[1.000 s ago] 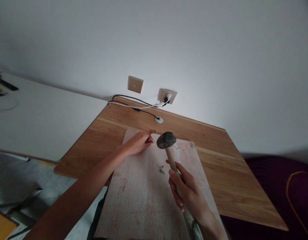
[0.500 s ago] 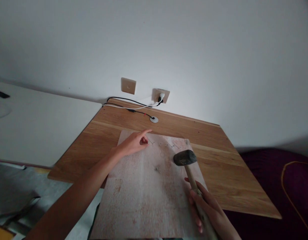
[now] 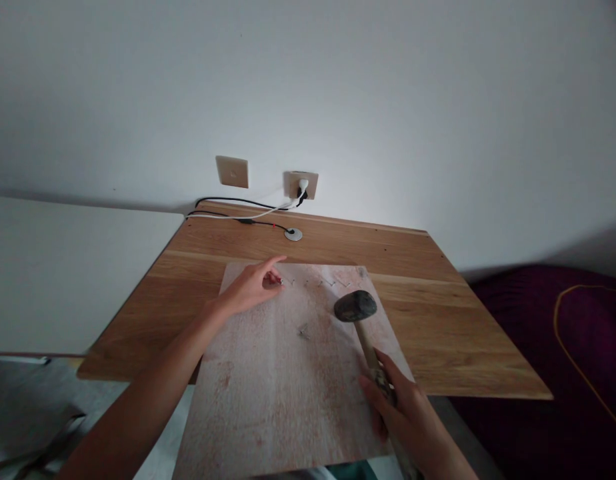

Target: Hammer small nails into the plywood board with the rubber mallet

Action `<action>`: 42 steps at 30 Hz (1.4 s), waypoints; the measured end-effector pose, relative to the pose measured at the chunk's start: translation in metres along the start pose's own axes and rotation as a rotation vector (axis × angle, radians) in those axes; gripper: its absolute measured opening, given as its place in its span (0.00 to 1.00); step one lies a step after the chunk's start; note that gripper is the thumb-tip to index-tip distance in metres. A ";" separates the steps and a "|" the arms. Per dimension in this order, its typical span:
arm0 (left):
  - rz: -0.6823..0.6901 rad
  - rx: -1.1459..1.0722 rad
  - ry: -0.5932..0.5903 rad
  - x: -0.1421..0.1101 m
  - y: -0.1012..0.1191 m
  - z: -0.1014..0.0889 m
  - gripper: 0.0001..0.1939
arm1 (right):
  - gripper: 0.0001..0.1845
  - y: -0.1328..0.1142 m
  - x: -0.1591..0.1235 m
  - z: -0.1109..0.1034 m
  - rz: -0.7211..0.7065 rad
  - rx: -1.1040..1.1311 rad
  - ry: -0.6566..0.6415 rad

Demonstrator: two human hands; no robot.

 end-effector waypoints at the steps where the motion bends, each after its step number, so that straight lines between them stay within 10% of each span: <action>1: 0.001 0.007 0.000 0.000 0.000 0.000 0.33 | 0.41 -0.002 -0.001 -0.002 -0.014 -0.050 0.019; 11: 0.286 0.546 0.069 -0.014 0.050 -0.008 0.19 | 0.39 0.002 0.003 -0.002 -0.030 -0.258 0.072; 19: 0.789 0.840 -0.342 -0.060 0.121 0.060 0.12 | 0.39 0.000 0.007 0.000 -0.055 -0.276 0.069; 34: 0.893 0.847 -0.223 -0.067 0.119 0.057 0.05 | 0.36 -0.002 0.007 -0.001 -0.030 -0.276 0.075; 42: 0.489 0.564 -0.029 -0.056 0.083 0.012 0.12 | 0.35 -0.005 0.005 -0.001 -0.012 -0.270 0.089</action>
Point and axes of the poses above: each hand's wrist, its own x-axis towards the middle knuckle, its own z-axis out of the palm, y = z × x, the point moved 7 cm from there along x, towards the middle knuckle, and after that the axes turned 2 degrees about -x, right-handed, at the moved point
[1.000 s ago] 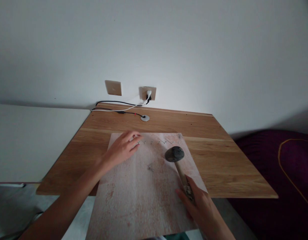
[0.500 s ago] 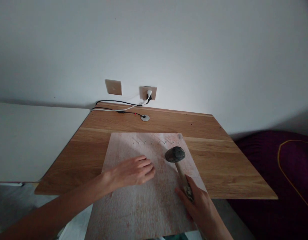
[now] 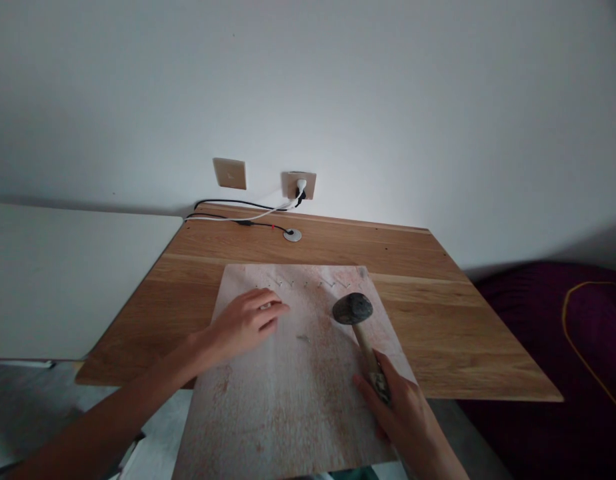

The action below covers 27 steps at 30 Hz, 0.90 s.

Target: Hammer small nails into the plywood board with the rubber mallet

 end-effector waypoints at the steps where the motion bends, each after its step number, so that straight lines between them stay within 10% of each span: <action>1: -0.095 -0.056 0.035 -0.003 -0.013 -0.002 0.11 | 0.36 0.000 0.000 0.000 0.001 -0.002 0.002; 8: -0.471 -0.239 0.093 -0.011 -0.071 -0.002 0.07 | 0.39 0.001 0.001 0.000 0.010 -0.012 -0.003; 27: -0.553 -0.309 0.055 -0.003 -0.088 0.010 0.04 | 0.37 0.006 0.001 0.001 -0.006 -0.035 0.010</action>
Point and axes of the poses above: each hand's wrist, its own x-axis towards the middle knuckle, its own z-axis out of the palm, y = z × x, the point moved 7 cm from there along x, towards the middle knuckle, and after that the axes turned 2 degrees about -x, right-handed, at the moved point
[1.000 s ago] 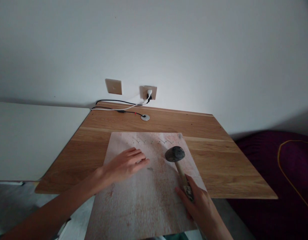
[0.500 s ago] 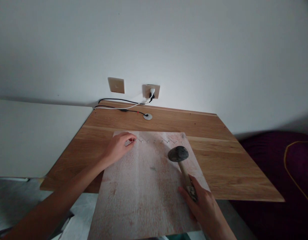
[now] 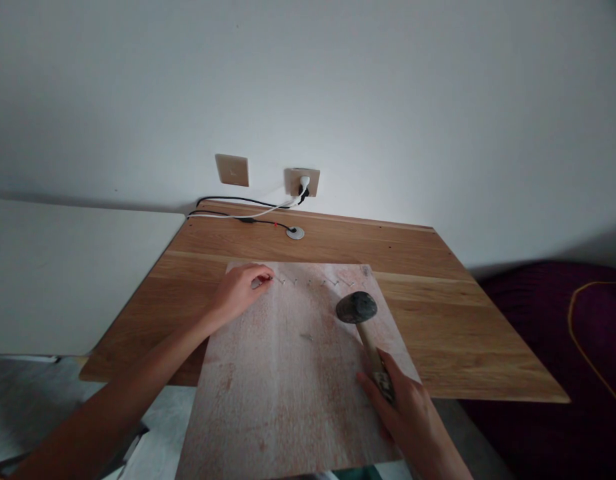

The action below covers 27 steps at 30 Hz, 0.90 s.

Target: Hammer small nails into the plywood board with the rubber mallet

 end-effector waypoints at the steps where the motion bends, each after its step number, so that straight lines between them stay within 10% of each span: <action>1: -0.003 0.001 -0.001 0.000 0.000 0.001 0.04 | 0.37 0.001 0.000 0.000 0.004 0.000 0.001; 27: 0.045 0.094 -0.040 0.000 0.000 0.002 0.06 | 0.43 0.003 0.004 -0.002 -0.044 -0.031 -0.024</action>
Point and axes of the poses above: each hand's wrist, its own x-axis towards the middle knuckle, its own z-axis out of the palm, y = z × x, the point moved 7 cm from there along x, towards the middle knuckle, and after that the axes turned 2 degrees about -x, right-handed, at the moved point
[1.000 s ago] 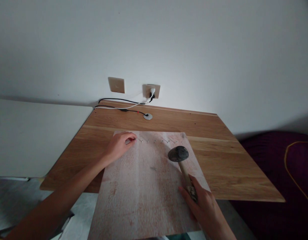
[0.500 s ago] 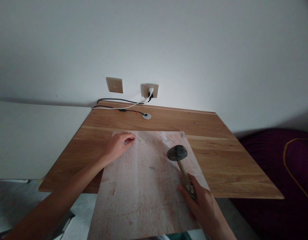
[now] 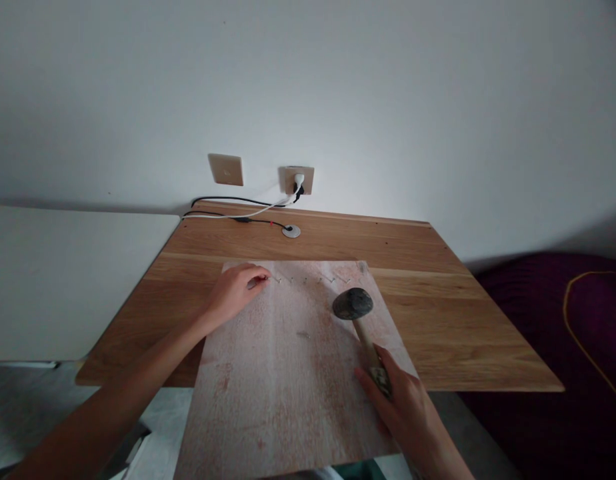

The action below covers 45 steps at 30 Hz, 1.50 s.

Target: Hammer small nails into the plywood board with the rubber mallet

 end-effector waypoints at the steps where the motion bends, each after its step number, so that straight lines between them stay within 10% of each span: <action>1: 0.001 0.007 0.000 0.000 0.000 0.000 0.06 | 0.43 -0.001 -0.001 0.000 -0.003 0.001 0.006; 45: 0.220 -0.114 -0.116 0.014 -0.007 0.003 0.08 | 0.30 -0.011 -0.008 -0.004 0.170 0.166 0.129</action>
Point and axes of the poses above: each hand's wrist, its own x-axis towards the middle knuckle, its own z-axis out of the palm, y = z × x, the point moved 7 cm from there along x, towards the middle knuckle, and after that the axes turned 2 degrees about -x, right-handed, at the moved point
